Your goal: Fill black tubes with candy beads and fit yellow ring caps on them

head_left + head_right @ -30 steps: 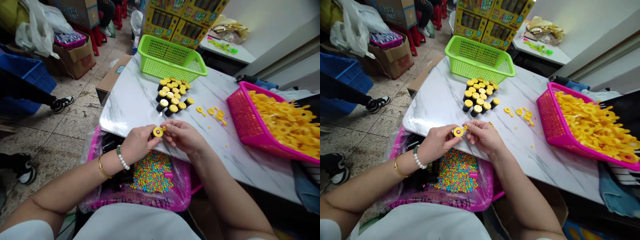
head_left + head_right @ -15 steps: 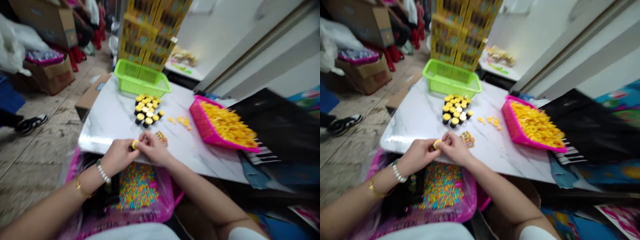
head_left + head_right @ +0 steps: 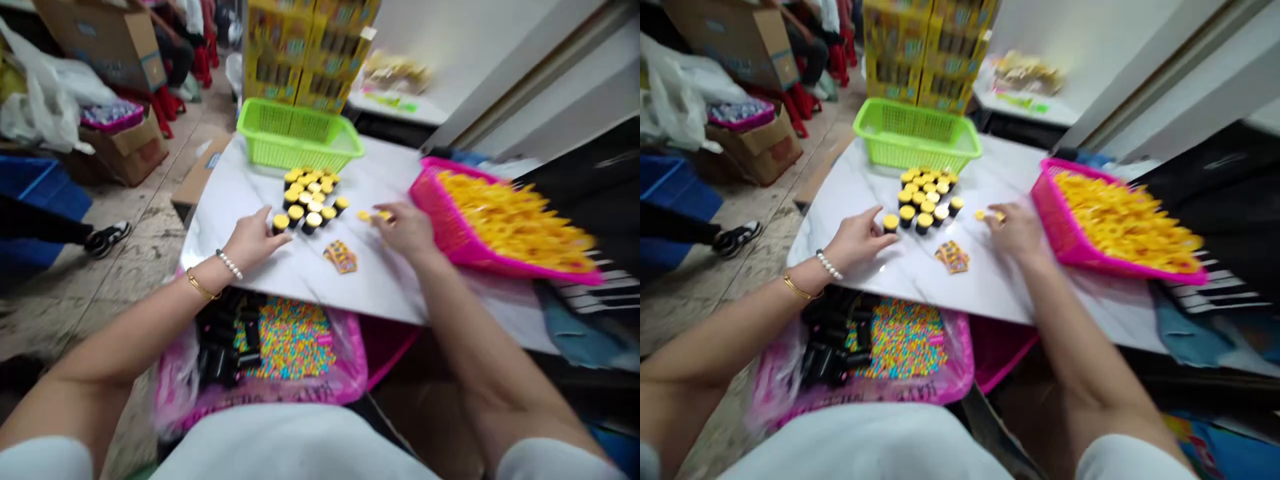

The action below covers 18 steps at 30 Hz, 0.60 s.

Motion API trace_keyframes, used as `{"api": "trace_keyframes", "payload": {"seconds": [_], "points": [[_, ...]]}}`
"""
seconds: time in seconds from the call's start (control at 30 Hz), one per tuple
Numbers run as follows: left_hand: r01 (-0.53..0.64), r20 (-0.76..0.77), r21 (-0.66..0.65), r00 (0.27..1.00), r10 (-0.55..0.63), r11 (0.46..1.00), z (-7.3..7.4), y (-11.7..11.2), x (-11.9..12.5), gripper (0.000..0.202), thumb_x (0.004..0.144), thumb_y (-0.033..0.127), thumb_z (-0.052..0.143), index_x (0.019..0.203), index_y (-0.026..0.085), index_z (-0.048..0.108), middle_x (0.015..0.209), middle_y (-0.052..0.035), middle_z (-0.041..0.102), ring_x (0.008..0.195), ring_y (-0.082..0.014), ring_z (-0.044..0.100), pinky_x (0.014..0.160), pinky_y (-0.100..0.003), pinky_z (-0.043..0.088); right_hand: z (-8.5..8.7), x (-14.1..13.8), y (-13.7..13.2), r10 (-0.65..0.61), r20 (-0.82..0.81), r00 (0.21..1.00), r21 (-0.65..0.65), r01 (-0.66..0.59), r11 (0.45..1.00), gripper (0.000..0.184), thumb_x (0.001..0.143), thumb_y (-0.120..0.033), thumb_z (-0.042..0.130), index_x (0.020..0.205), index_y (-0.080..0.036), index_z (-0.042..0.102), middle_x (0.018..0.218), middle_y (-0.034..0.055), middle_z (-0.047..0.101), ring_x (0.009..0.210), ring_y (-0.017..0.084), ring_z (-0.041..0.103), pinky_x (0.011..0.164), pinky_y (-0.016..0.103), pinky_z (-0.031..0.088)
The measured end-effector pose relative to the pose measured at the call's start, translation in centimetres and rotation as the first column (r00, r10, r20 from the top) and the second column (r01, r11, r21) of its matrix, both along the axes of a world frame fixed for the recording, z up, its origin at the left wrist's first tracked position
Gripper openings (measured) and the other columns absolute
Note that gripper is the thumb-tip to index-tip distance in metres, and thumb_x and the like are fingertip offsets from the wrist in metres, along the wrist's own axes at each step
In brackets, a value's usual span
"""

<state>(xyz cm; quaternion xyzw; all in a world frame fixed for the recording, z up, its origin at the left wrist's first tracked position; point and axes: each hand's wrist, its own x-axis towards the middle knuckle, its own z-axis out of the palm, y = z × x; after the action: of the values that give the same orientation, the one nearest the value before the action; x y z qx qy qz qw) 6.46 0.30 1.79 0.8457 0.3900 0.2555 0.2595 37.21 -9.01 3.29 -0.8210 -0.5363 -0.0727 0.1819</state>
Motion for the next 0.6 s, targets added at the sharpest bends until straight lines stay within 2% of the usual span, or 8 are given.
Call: {"api": "trace_keyframes", "payload": {"seconds": [0.07, 0.13, 0.2, 0.27, 0.37, 0.47, 0.53, 0.6], "points": [[0.061, 0.068, 0.082, 0.995, -0.067, 0.995, -0.5, -2.5, -2.0, 0.046, 0.084, 0.032, 0.071, 0.125, 0.012, 0.060, 0.070, 0.0005, 0.069, 0.062, -0.0133, 0.062, 0.064, -0.025, 0.045, -1.5, 1.9, 0.8, 0.032, 0.018, 0.999, -0.074, -0.030, 0.997, 0.036, 0.089, -0.023, 0.063, 0.121, -0.011, 0.070, 0.123, 0.0196, 0.068, 0.106, 0.027, 0.061, 0.093, 0.039, 0.042], [0.229, 0.028, 0.147, 0.971, -0.236, 0.962, -0.9, -5.5, -4.6, 0.024, 0.093, 0.031, 0.060, 0.110, 0.015, 0.066, 0.072, -0.0001, 0.068, 0.065, -0.0123, 0.063, 0.066, -0.024, 0.047, -2.9, 3.0, 0.7, 0.104, 0.132, 0.986, -0.174, -0.080, 0.981, 0.034, 0.093, -0.026, 0.060, 0.122, -0.011, 0.071, 0.119, 0.0190, 0.070, 0.111, 0.027, 0.060, 0.096, 0.040, 0.040], [0.420, -0.140, 0.157, 0.905, -0.401, 0.894, -1.4, -8.2, -7.2, 0.021, 0.098, 0.028, 0.052, 0.098, 0.015, 0.068, 0.078, -0.0040, 0.069, 0.071, -0.0144, 0.065, 0.066, -0.025, 0.049, -3.8, 3.5, -0.3, 0.137, 0.227, 0.964, -0.211, -0.088, 0.973, 0.032, 0.095, -0.027, 0.059, 0.119, -0.011, 0.072, 0.114, 0.0179, 0.072, 0.112, 0.026, 0.061, 0.096, 0.040, 0.042], [0.518, -0.379, 0.097, 0.809, -0.449, 0.850, -2.1, -10.0, -9.0, 0.019, 0.097, 0.022, 0.051, 0.096, 0.014, 0.069, 0.084, -0.0081, 0.070, 0.077, -0.0186, 0.066, 0.070, -0.029, 0.052, -4.1, 3.4, -2.0, 0.096, 0.265, 0.960, -0.190, -0.045, 0.981, 0.030, 0.092, -0.026, 0.063, 0.115, -0.011, 0.074, 0.109, 0.0170, 0.074, 0.112, 0.027, 0.062, 0.095, 0.040, 0.044], [0.424, -0.652, -0.079, 0.663, -0.369, 0.902, -3.4, -10.9, -9.7, 0.025, 0.095, 0.034, 0.058, 0.101, 0.012, 0.069, 0.081, -0.0114, 0.071, 0.078, -0.0255, 0.069, 0.070, -0.035, 0.054, -3.7, 1.7, -5.3, 0.038, 0.288, 0.957, -0.107, -0.007, 0.994, 0.023, 0.084, -0.024, 0.069, 0.102, -0.013, 0.077, 0.101, 0.0155, 0.076, 0.105, 0.029, 0.068, 0.094, 0.042, 0.048], [0.264, -0.730, -0.186, 0.608, -0.313, 0.946, -4.4, -10.9, -8.7, 0.048, 0.090, 0.056, 0.060, 0.099, 0.009, 0.068, 0.079, -0.0151, 0.071, 0.076, -0.0306, 0.071, 0.065, -0.037, 0.055, -2.6, -2.1, -8.6, 0.063, 0.325, 0.944, 0.129, -0.110, 0.985, 0.027, 0.082, -0.027, 0.067, 0.104, -0.015, 0.077, 0.096, 0.0134, 0.077, 0.092, 0.029, 0.073, 0.088, 0.042, 0.054], [0.294, -0.692, -0.203, 0.632, -0.349, 0.934, -4.8, -11.0, -7.9, 0.037, 0.090, 0.045, 0.066, 0.099, 0.010, 0.068, 0.088, -0.0157, 0.072, 0.085, -0.0309, 0.071, 0.071, -0.038, 0.055, -1.8, -5.2, -10.3, 0.144, 0.312, 0.939, 0.249, -0.227, 0.941, 0.024, 0.086, -0.031, 0.063, 0.102, -0.018, 0.076, 0.088, 0.0102, 0.077, 0.083, 0.027, 0.074, 0.078, 0.039, 0.057], [0.419, -0.598, -0.198, 0.664, -0.448, 0.886, -5.0, -11.2, -7.2, 0.022, 0.089, 0.027, 0.068, 0.106, 0.013, 0.068, 0.098, -0.0131, 0.071, 0.093, -0.0277, 0.069, 0.081, -0.037, 0.055, -1.3, -7.7, -11.3, 0.265, 0.249, 0.932, 0.280, -0.331, 0.901, 0.017, 0.088, -0.032, 0.064, 0.091, -0.020, 0.076, 0.085, 0.0081, 0.077, 0.079, 0.025, 0.074, 0.076, 0.038, 0.058]]}}
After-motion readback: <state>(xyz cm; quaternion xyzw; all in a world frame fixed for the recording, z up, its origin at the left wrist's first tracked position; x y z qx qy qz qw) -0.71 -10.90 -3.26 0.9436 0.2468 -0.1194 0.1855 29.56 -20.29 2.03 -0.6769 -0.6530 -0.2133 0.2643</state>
